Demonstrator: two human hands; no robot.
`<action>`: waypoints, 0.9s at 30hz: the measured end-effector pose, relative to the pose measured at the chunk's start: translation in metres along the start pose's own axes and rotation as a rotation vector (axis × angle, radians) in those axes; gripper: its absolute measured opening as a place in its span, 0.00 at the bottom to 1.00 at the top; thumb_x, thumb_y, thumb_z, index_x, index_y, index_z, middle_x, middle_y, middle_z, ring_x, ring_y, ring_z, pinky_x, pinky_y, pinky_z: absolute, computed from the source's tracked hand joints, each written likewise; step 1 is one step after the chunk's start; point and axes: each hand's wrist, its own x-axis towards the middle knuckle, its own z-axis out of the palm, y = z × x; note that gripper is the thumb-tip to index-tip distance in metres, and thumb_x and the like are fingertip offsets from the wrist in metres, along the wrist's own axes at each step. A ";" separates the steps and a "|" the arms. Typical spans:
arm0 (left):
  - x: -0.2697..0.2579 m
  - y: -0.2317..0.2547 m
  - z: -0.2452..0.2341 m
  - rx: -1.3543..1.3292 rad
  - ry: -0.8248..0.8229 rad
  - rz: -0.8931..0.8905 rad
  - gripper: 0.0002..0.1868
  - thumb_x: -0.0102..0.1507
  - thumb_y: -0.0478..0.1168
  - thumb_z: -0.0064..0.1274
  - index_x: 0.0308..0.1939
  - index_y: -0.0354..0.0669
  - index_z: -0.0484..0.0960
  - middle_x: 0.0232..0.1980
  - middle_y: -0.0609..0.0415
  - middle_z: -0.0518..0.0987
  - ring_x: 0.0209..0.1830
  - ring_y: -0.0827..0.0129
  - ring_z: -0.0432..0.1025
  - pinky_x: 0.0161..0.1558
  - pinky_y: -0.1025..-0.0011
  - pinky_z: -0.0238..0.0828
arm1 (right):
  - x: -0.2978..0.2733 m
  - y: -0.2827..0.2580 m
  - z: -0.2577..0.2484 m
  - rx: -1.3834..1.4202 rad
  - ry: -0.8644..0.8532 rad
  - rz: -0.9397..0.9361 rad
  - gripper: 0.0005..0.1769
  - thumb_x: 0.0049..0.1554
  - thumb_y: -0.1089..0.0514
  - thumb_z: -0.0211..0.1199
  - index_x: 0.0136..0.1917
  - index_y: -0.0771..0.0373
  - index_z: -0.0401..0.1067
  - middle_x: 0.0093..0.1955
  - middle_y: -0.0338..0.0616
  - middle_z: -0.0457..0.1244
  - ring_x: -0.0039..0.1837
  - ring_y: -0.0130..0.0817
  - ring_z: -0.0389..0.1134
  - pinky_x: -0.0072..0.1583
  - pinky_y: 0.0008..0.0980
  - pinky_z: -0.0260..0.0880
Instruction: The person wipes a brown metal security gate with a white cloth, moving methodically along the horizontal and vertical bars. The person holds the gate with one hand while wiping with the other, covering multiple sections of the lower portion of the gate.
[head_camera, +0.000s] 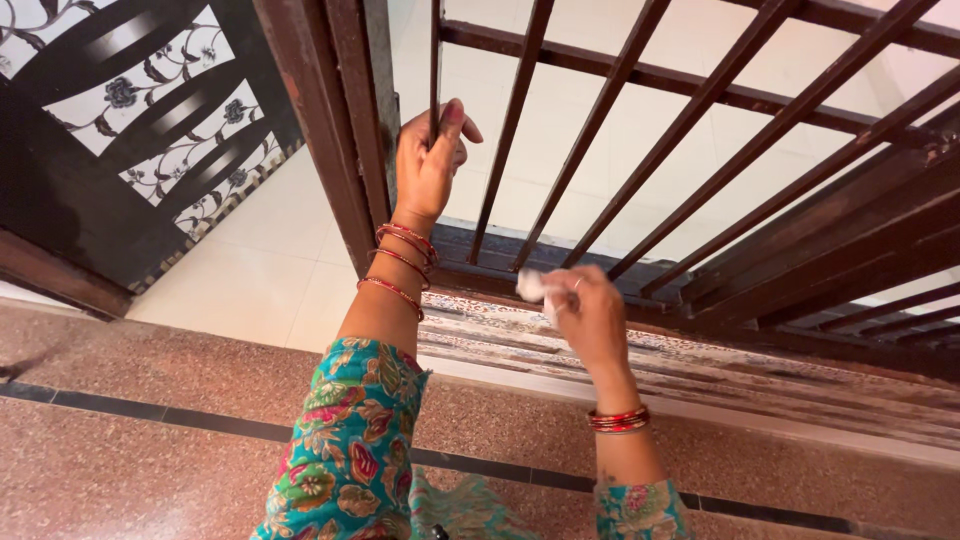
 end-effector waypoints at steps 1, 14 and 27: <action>0.001 0.000 0.000 -0.008 -0.004 -0.004 0.28 0.73 0.57 0.46 0.31 0.36 0.80 0.18 0.68 0.58 0.18 0.84 0.51 0.23 0.77 0.43 | 0.006 -0.011 -0.007 0.028 0.036 -0.072 0.11 0.56 0.67 0.65 0.51 0.55 0.80 0.53 0.44 0.67 0.46 0.31 0.71 0.46 0.29 0.79; 0.006 -0.004 -0.009 0.020 -0.017 -0.022 0.25 0.72 0.55 0.47 0.31 0.39 0.81 0.19 0.68 0.60 0.20 0.84 0.52 0.24 0.76 0.44 | 0.051 -0.058 0.022 0.017 0.582 -0.456 0.20 0.57 0.73 0.68 0.61 0.59 0.80 0.58 0.47 0.61 0.55 0.38 0.67 0.57 0.34 0.73; 0.002 -0.002 -0.010 0.013 -0.030 -0.028 0.26 0.72 0.56 0.46 0.31 0.38 0.80 0.19 0.67 0.59 0.21 0.83 0.52 0.25 0.76 0.46 | 0.009 0.010 0.085 -0.095 0.284 -0.319 0.17 0.54 0.69 0.70 0.55 0.54 0.80 0.52 0.45 0.62 0.50 0.37 0.68 0.50 0.31 0.75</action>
